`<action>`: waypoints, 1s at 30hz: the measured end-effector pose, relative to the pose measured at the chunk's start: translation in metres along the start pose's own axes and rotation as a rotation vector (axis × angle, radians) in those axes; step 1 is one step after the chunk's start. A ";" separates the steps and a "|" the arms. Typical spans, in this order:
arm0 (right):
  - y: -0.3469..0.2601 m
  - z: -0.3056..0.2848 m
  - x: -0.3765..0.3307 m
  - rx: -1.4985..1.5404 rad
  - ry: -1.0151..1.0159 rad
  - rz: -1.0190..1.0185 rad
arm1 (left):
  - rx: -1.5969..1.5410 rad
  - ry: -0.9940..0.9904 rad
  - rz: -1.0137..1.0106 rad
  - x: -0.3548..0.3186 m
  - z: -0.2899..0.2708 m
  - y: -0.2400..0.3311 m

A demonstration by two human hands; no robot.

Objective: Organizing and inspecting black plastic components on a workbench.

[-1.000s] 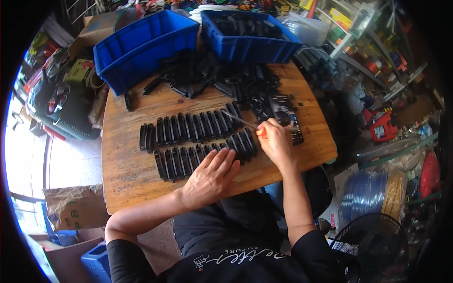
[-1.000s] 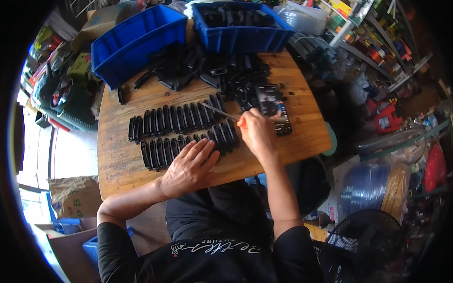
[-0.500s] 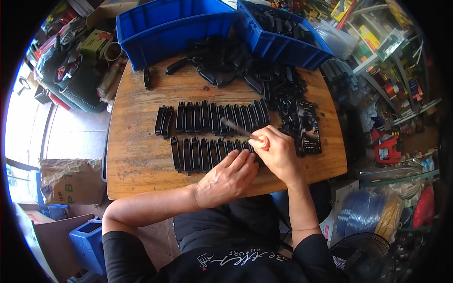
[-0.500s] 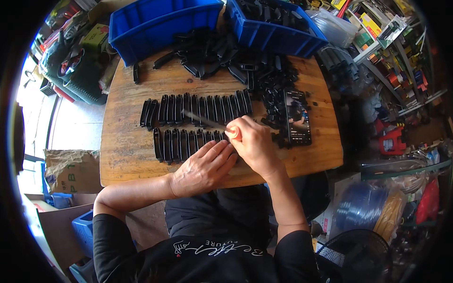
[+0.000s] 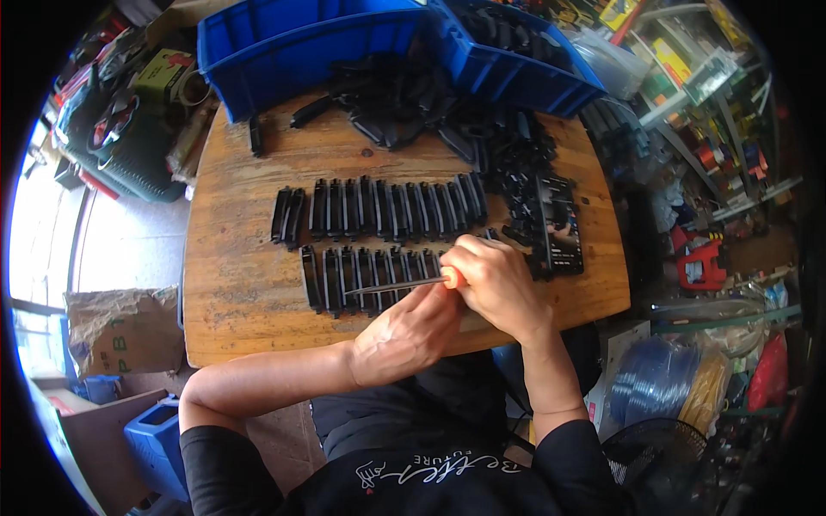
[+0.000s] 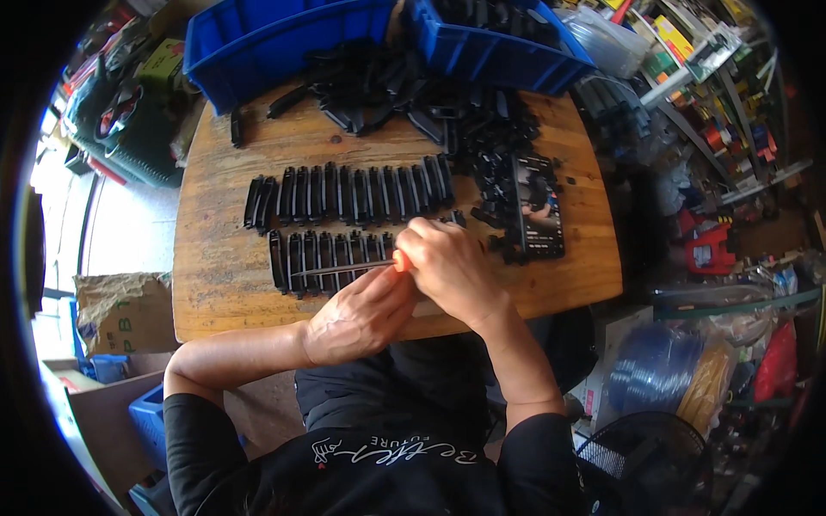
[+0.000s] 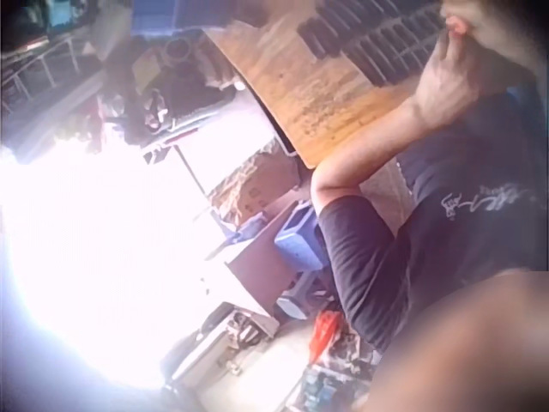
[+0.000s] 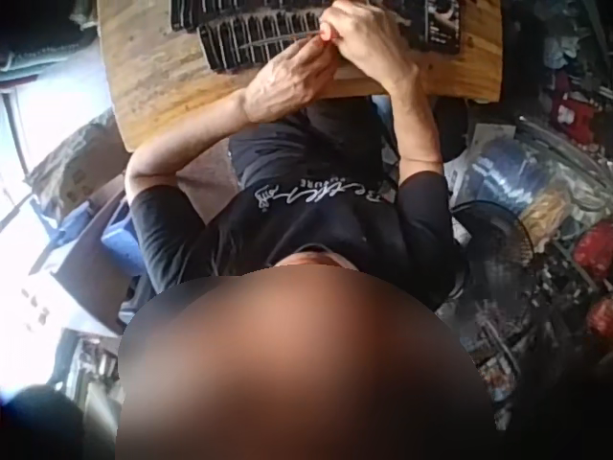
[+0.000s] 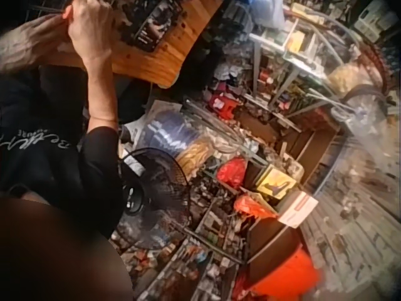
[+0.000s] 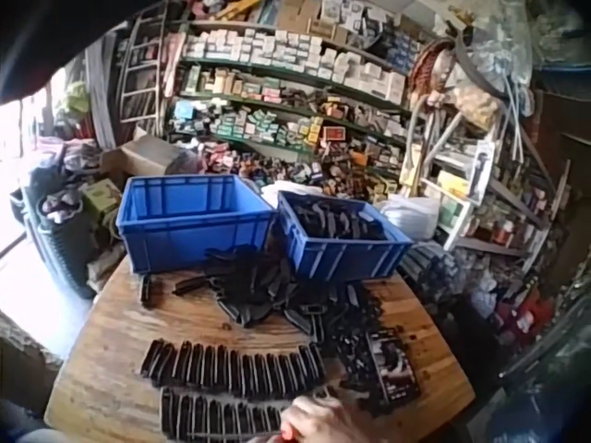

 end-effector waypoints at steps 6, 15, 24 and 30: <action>0.010 -0.013 -0.015 0.175 0.136 0.051 | 0.034 0.006 -0.021 -0.007 0.008 -0.003; 0.079 -0.012 -0.078 0.005 0.190 0.471 | 0.022 0.022 -0.015 -0.003 0.003 -0.002; 0.018 -0.025 -0.032 0.323 0.389 0.038 | 0.074 0.048 -0.027 -0.002 0.002 0.000; -0.010 -0.003 0.003 0.031 0.237 -0.070 | 0.100 0.001 -0.040 -0.004 0.007 0.001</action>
Point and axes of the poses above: each hand's wrist, its own x-axis towards the middle knuckle, its own z-axis out of the palm, y = z × x, the point moved 7 cm from there along x, towards the middle knuckle, and after that the axes turned 14 degrees about -y, right-handed, at the moved point
